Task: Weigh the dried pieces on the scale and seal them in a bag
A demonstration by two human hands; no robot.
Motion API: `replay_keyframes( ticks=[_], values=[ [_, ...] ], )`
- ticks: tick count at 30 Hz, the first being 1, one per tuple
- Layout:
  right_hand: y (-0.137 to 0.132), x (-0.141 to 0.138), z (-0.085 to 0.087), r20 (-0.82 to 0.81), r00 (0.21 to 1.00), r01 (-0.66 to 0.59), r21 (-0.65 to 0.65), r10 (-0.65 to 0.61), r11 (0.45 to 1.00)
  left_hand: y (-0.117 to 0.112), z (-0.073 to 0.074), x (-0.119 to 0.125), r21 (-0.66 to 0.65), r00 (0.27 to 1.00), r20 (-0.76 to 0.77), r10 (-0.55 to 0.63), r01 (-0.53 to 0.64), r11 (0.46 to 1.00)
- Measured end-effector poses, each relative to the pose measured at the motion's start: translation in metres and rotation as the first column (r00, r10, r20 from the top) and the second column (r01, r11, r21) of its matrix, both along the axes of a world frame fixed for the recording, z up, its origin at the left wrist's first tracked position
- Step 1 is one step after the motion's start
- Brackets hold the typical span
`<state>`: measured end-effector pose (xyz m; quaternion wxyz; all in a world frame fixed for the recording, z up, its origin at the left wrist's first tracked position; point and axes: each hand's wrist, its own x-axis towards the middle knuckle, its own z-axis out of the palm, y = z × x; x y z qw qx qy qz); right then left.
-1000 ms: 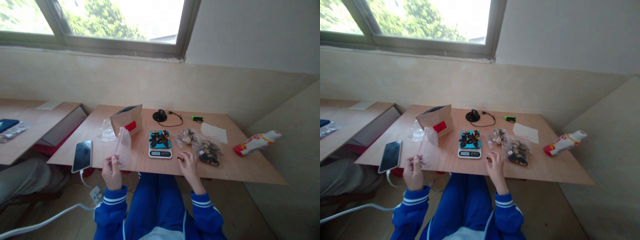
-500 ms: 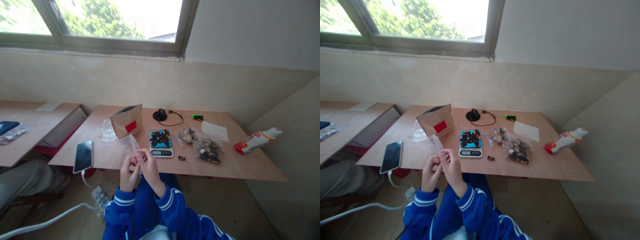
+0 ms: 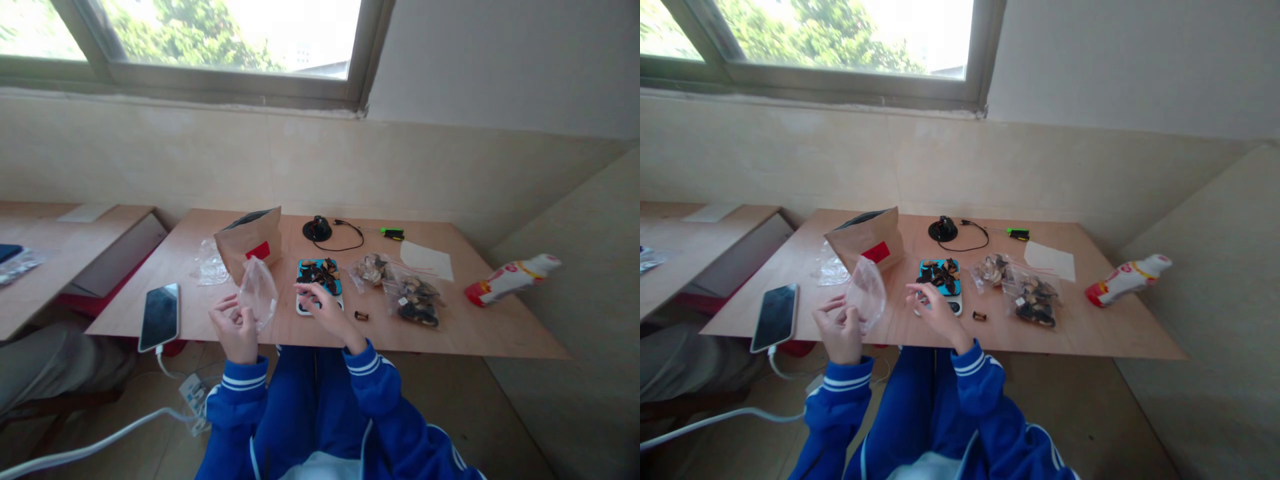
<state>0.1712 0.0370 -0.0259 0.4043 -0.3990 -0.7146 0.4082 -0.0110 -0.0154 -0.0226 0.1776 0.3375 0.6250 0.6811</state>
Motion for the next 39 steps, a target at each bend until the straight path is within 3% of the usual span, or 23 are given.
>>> replay_keyframes(
  ticks=[5, 12, 17, 26, 32, 36, 39],
  values=[
    [0.018, 0.047, -0.009, 0.005, 0.951, 0.308, 0.056, -0.309, 0.950, 0.010, 0.003, -0.008, -0.026, 0.991, -0.117, 0.062, -0.065, 0.998],
    [0.002, 0.076, -0.048, 0.102, 0.892, 0.433, 0.092, -0.441, 0.897, 0.009, -0.004, -0.007, -0.088, 0.991, -0.133, 0.018, -0.030, 0.996],
    [-0.011, 0.080, -0.062, 0.188, 0.815, 0.529, 0.144, -0.548, 0.836, 0.010, -0.004, -0.003, -0.085, 0.986, -0.168, -0.001, -0.014, 0.996],
    [-0.012, 0.080, -0.069, 0.247, 0.770, 0.521, 0.289, -0.588, 0.803, 0.011, -0.009, 0.001, -0.105, 0.992, -0.121, -0.033, 0.021, 0.994],
    [-0.017, 0.095, -0.076, 0.304, 0.736, 0.507, 0.344, -0.605, 0.790, 0.010, -0.013, 0.000, -0.134, 0.994, -0.098, -0.051, 0.038, 0.990],
    [-0.020, 0.098, -0.081, 0.299, 0.767, 0.494, 0.292, -0.568, 0.819, 0.010, -0.015, -0.001, -0.126, 0.994, -0.102, -0.050, 0.037, 0.991],
    [-0.009, 0.089, -0.076, 0.276, 0.823, 0.425, 0.279, -0.496, 0.861, 0.009, -0.013, 0.000, -0.128, 0.993, -0.098, -0.064, 0.051, 0.990]
  ],
)
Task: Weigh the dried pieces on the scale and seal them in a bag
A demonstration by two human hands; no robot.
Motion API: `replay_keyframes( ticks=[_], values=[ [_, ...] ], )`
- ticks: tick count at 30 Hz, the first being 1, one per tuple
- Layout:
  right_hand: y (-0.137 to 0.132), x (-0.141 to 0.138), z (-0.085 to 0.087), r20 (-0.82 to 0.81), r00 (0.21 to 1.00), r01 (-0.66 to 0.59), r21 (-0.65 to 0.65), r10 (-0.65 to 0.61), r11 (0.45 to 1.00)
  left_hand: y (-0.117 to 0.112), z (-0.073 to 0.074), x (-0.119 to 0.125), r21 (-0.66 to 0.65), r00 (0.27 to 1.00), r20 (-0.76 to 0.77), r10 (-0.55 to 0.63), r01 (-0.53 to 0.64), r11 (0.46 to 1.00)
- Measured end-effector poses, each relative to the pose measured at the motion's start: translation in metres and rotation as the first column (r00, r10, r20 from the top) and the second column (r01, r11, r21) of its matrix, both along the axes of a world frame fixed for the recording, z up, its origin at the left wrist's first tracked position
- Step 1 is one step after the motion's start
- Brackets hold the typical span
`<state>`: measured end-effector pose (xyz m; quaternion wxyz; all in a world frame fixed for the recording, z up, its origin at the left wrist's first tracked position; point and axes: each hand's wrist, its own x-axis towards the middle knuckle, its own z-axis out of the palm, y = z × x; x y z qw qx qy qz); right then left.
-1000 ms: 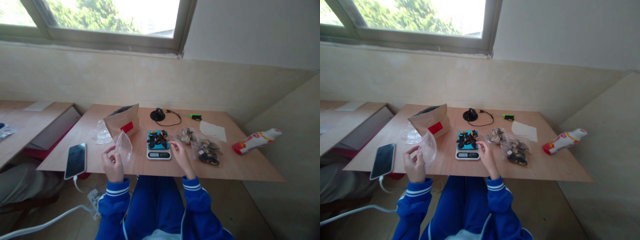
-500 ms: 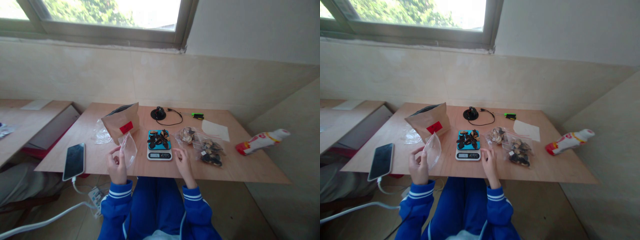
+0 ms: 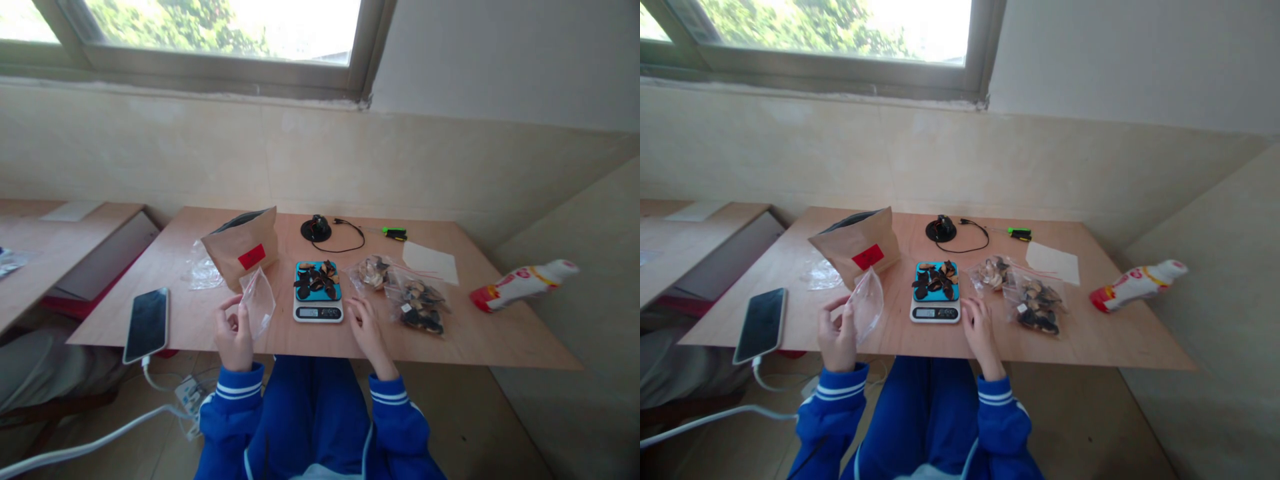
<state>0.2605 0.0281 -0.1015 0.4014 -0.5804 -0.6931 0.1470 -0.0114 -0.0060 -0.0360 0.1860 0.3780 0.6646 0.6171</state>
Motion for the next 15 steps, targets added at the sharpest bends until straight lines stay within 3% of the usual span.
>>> replay_keyframes(
  ticks=[6, 9, 12, 15],
  values=[
    [0.076, -0.024, 0.018, -0.011, 0.984, -0.179, 0.023, 0.179, 0.984, -0.001, 0.003, 0.000, 0.015, 1.000, 0.009, -0.018, 0.018, 1.000],
    [0.110, -0.028, 0.018, 0.009, 0.974, -0.228, -0.037, 0.228, 0.973, -0.002, 0.004, -0.002, 0.006, 1.000, 0.009, -0.014, 0.014, 1.000],
    [0.121, -0.027, 0.018, 0.024, 0.966, -0.256, -0.102, 0.259, 0.961, -0.002, 0.005, -0.004, 0.000, 1.000, 0.012, -0.013, 0.013, 1.000],
    [0.116, -0.025, 0.019, 0.012, 0.960, -0.275, -0.120, 0.279, 0.954, -0.002, 0.004, -0.006, 0.007, 1.000, 0.015, -0.015, 0.015, 1.000]
  ],
)
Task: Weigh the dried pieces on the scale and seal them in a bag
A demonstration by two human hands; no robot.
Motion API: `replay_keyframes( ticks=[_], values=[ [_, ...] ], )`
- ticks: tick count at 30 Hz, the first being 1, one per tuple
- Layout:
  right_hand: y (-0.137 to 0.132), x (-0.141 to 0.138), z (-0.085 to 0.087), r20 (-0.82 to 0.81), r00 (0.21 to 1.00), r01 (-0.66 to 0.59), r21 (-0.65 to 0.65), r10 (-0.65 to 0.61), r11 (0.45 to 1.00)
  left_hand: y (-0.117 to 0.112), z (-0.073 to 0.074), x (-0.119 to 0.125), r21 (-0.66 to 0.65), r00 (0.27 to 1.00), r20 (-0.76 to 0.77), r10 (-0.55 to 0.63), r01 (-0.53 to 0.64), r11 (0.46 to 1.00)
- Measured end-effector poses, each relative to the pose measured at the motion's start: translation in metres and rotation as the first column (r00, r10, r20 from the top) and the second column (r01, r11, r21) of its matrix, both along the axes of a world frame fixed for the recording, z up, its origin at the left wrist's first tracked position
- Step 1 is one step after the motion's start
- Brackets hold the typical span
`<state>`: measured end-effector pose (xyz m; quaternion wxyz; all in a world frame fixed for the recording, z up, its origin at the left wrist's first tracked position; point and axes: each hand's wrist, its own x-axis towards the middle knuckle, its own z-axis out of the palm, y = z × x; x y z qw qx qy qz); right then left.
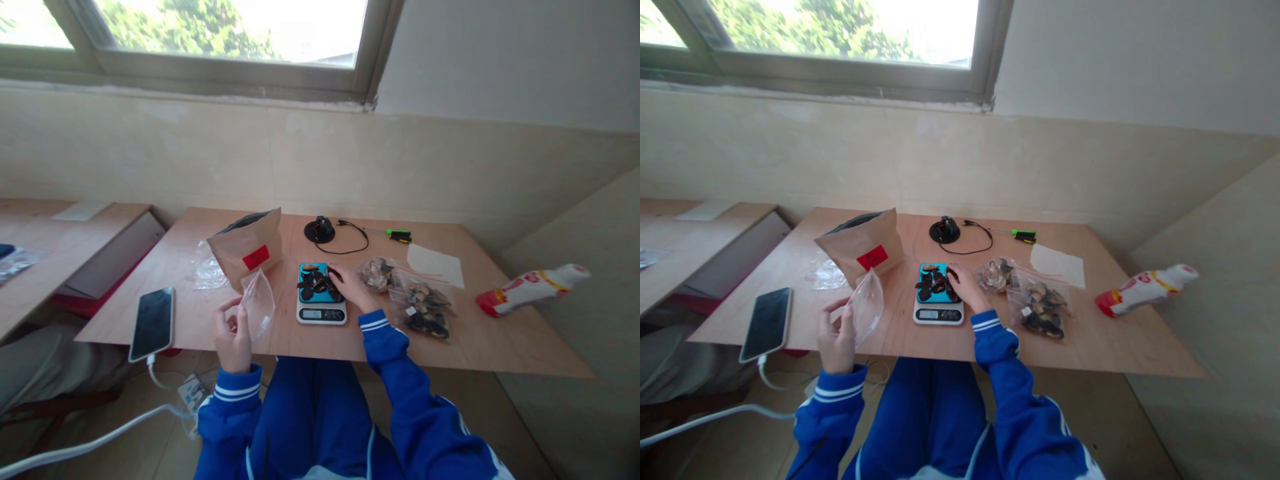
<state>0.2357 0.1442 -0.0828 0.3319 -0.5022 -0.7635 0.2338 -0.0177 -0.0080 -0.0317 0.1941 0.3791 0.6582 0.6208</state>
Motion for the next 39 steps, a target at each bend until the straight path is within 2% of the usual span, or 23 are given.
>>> replay_keyframes(
  ticks=[7, 12, 16, 20, 23, 27, 30, 34, 39],
  values=[
    [-0.010, -0.001, 0.006, 0.016, 0.998, -0.052, -0.061, 0.053, 0.997, 0.000, -0.002, 0.000, -0.012, 1.000, 0.004, -0.010, 0.010, 1.000],
    [0.002, 0.005, 0.006, 0.067, 0.995, -0.068, -0.001, 0.068, 0.998, -0.001, -0.002, 0.001, -0.025, 1.000, 0.019, -0.017, 0.018, 1.000],
    [0.015, 0.010, 0.003, 0.119, 0.992, -0.032, 0.012, 0.030, 0.999, -0.001, -0.004, -0.001, -0.011, 1.000, 0.029, -0.013, 0.013, 1.000],
    [0.022, 0.013, 0.002, 0.055, 0.998, -0.031, -0.036, 0.032, 0.999, -0.001, -0.006, -0.002, -0.025, 0.999, 0.034, -0.009, 0.010, 1.000],
    [0.017, 0.015, 0.008, -0.047, 0.998, -0.035, -0.019, 0.034, 0.999, -0.002, -0.006, -0.003, -0.042, 0.999, 0.044, -0.005, 0.007, 0.999],
    [-0.010, 0.027, 0.021, -0.125, 0.990, 0.073, 0.034, -0.069, 0.997, -0.002, -0.005, -0.003, -0.029, 0.998, 0.056, -0.007, 0.009, 1.000],
    [-0.044, 0.041, 0.023, -0.150, 0.979, 0.144, 0.004, -0.142, 0.990, -0.002, -0.006, -0.004, -0.036, 0.998, 0.061, -0.005, 0.007, 0.999],
    [-0.090, 0.056, 0.008, -0.094, 0.975, 0.202, -0.014, -0.202, 0.979, -0.001, -0.010, -0.005, -0.033, 0.998, 0.058, -0.006, 0.008, 0.999],
    [-0.129, 0.065, -0.022, 0.026, 0.957, 0.286, 0.077, -0.289, 0.955, -0.002, -0.012, -0.003, -0.042, 0.998, 0.062, -0.020, 0.023, 0.999]
  ],
)
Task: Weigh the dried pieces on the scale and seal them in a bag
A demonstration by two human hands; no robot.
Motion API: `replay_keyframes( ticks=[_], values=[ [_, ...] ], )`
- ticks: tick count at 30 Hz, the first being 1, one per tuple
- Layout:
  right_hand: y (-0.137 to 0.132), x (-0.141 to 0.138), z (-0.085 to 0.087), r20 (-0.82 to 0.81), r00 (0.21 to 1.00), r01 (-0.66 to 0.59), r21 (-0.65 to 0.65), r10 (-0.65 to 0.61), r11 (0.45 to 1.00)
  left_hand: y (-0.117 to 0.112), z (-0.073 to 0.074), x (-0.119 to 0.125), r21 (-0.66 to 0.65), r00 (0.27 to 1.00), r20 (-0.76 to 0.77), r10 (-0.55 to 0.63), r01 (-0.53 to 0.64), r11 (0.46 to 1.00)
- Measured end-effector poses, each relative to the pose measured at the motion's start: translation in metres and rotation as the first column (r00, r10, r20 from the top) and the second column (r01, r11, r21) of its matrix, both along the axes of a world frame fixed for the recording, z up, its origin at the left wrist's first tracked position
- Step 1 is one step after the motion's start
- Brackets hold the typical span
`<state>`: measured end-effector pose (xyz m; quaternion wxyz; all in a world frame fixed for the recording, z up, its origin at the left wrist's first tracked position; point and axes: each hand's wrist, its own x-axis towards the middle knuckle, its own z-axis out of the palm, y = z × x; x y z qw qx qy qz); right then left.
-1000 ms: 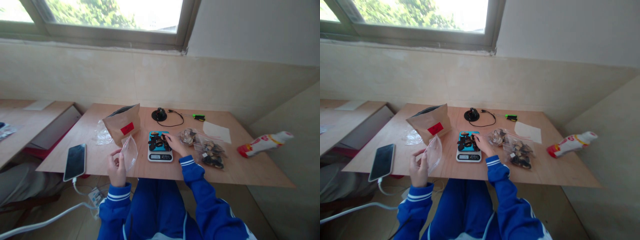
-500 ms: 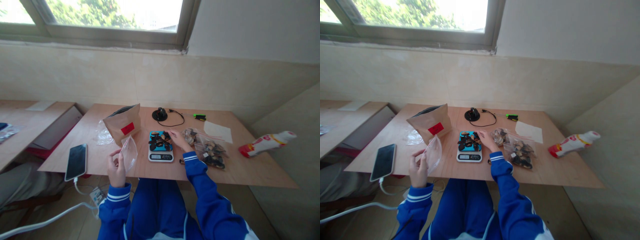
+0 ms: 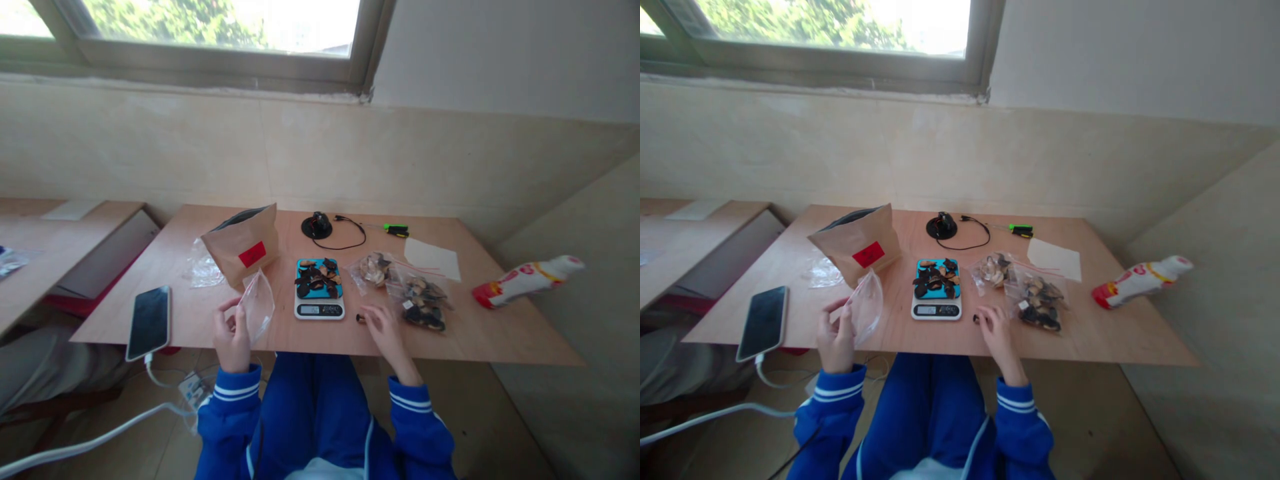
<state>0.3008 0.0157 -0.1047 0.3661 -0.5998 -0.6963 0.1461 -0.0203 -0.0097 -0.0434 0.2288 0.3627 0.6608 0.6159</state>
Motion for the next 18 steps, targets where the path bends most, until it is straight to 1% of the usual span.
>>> replay_keyframes(
  ticks=[3, 7, 12, 18],
  values=[
    [-0.011, 0.003, -0.013, 0.048, 0.998, 0.029, 0.024, -0.031, 0.999, -0.001, 0.001, 0.001, -0.011, 1.000, -0.004, 0.001, -0.001, 1.000],
    [-0.016, 0.004, -0.022, 0.056, 0.998, 0.021, 0.008, -0.022, 1.000, -0.002, 0.002, 0.001, -0.011, 1.000, -0.004, 0.010, -0.010, 1.000],
    [-0.013, 0.003, -0.026, 0.050, 0.999, -0.009, -0.023, 0.010, 1.000, -0.002, 0.001, -0.001, -0.014, 1.000, 0.004, 0.010, -0.010, 1.000],
    [-0.013, 0.002, -0.025, 0.042, 0.999, 0.005, -0.010, -0.004, 1.000, -0.003, 0.002, 0.000, -0.019, 1.000, 0.000, 0.011, -0.011, 1.000]
  ],
)
